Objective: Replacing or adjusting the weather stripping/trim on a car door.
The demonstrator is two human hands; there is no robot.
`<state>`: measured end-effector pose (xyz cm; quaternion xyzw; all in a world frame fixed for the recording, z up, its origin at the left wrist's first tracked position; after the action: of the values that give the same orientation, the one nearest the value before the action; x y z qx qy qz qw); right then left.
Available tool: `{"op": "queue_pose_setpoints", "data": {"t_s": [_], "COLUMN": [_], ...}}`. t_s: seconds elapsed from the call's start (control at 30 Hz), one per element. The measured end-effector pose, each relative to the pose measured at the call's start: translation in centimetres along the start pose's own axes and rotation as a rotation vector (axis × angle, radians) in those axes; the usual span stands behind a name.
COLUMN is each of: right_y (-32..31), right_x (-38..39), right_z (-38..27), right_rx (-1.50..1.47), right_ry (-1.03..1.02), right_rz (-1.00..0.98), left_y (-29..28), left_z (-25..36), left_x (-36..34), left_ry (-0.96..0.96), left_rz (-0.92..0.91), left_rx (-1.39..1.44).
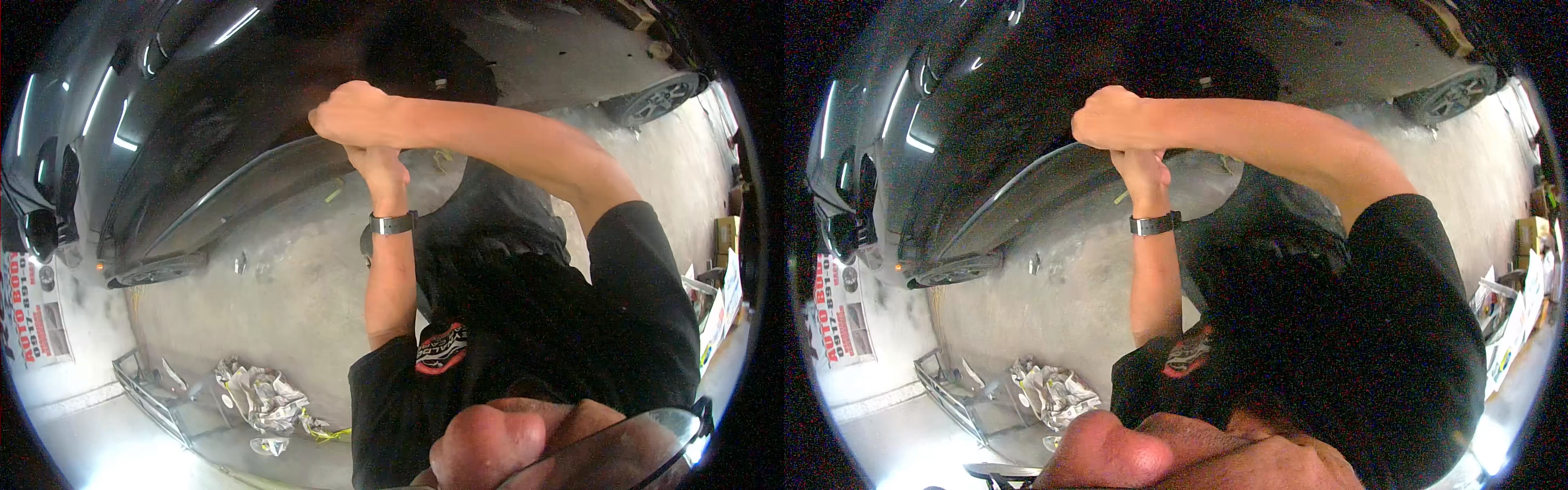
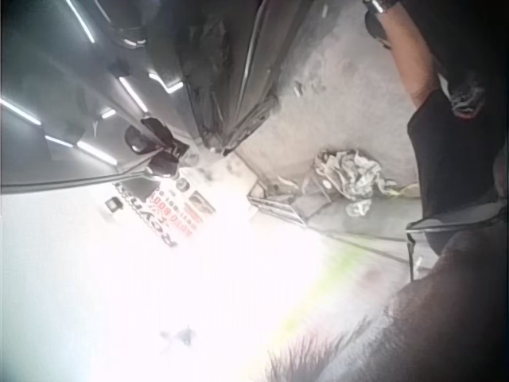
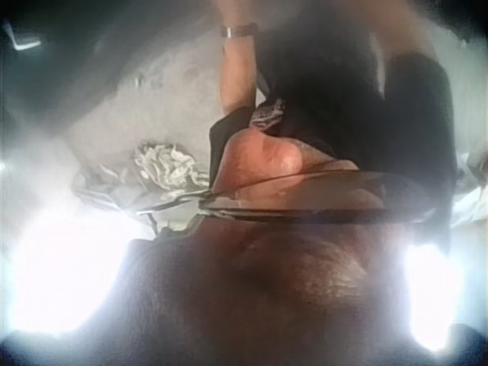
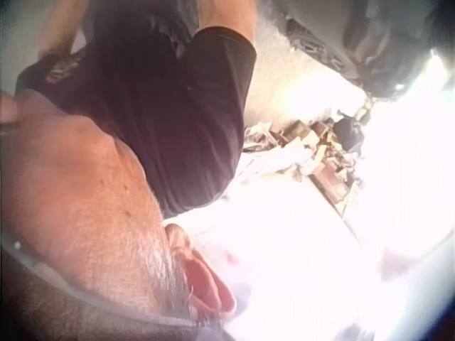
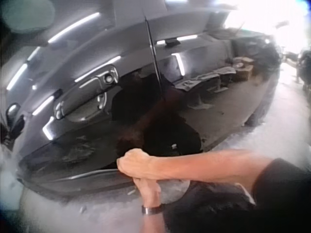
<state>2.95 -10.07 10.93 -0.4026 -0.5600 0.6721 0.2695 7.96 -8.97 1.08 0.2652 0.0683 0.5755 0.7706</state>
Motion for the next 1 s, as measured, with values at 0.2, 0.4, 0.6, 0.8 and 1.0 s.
{"op": "queue_pose_setpoints", "data": {"t_s": [0.2, 0.4, 0.6, 0.8, 1.0], "right_y": [-2.8, -4.0, -2.8, -1.5, -0.3], "right_x": [0.6, 2.4, 4.5, 4.2, 5.5], "right_z": [0.6, 1.6, 1.1, 1.0, 1.9], "right_rx": [0.166, -0.38, -0.89, -1.416, -1.436], "right_ry": [0.009, 0.178, 0.341, 0.344, 0.271], "right_rz": [0.249, 0.442, 0.525, 1.054, 0.934], "left_y": [1.4, 1.5, 1.2, 0.8, 0.7], "left_z": [0.6, 0.7, 0.2, 0.3, 0.5], "left_x": [1.1, 0.8, 0.3, -0.4, 0.8], "left_ry": [-0.046, -0.178, -0.03, 0.014, -0.135], "left_rz": [0.042, 0.153, 0.099, 0.156, 0.081], "left_rx": [0.071, 0.041, 0.027, -0.141, -0.274]}}
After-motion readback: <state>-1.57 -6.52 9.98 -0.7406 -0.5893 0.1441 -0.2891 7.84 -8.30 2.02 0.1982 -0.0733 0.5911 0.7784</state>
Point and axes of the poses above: each hand's wrist, its own x-axis away from the middle knuckle, its own y-axis out of the palm, z = x × y, the point moved 2 cm from there along -x, towards the middle knuckle, and after that the axes turned 13 degrees about -y, right-handed, at the moved point
